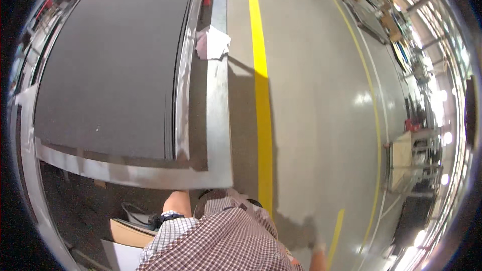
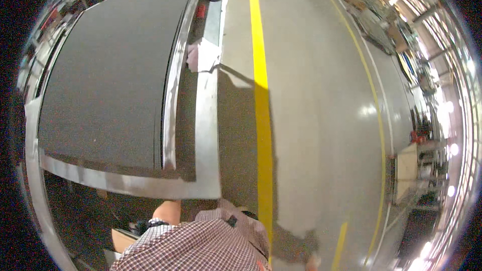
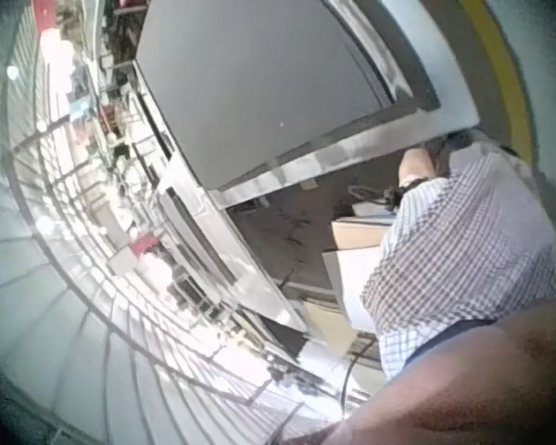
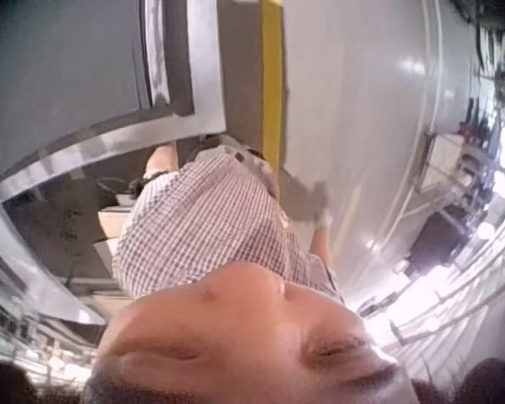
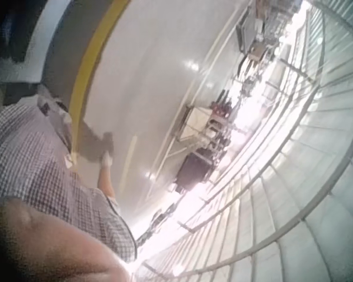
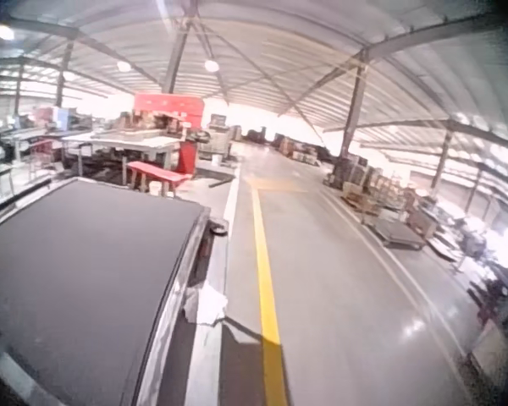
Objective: Preparing, cutting, and labeling large foam sheets in a manufacturing facility.
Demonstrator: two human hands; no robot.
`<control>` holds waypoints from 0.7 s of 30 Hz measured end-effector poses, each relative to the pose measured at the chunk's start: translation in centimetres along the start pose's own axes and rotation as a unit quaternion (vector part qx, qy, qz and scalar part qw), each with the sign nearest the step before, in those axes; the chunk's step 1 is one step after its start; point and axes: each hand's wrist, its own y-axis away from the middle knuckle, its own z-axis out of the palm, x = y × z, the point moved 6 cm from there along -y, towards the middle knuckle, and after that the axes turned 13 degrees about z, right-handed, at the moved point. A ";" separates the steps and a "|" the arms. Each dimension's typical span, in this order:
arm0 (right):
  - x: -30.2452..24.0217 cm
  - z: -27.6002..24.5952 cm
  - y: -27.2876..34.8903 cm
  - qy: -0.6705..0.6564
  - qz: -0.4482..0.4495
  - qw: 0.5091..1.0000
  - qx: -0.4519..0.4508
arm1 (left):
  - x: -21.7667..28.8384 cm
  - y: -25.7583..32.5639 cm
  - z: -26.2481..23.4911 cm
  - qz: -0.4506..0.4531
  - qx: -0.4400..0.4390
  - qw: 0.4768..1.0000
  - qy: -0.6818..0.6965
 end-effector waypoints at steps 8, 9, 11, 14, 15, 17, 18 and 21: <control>-23.5 9.0 -3.5 0.675 -0.317 0.648 0.155 | -6.2 11.5 -4.9 -0.131 -0.119 0.632 -0.755; -28.1 11.5 -5.6 0.692 -0.356 0.607 0.159 | -8.0 14.1 -4.1 -0.161 -0.137 0.614 -0.760; -38.8 16.3 -9.8 0.703 -0.453 0.522 0.169 | -11.9 18.4 -0.3 -0.197 -0.178 0.622 -0.737; -54.7 28.7 -17.4 0.641 -0.446 0.624 -0.008 | -16.2 16.3 8.6 -0.172 -0.309 0.616 -0.704; -59.8 37.2 -18.6 0.457 -0.212 0.838 -0.208 | -16.8 14.7 10.0 -0.114 -0.361 0.637 -0.672; -72.7 57.0 -15.9 0.336 -0.196 0.904 -0.177 | -4.9 18.0 36.0 0.171 -0.334 0.681 -0.629; -79.6 64.2 -13.7 0.323 -0.303 0.871 -0.215 | -1.9 16.9 42.4 0.131 -0.291 0.662 -0.678; -84.1 89.1 5.1 0.339 -0.312 0.811 -0.361 | 6.9 13.6 49.7 0.282 0.095 0.827 -0.476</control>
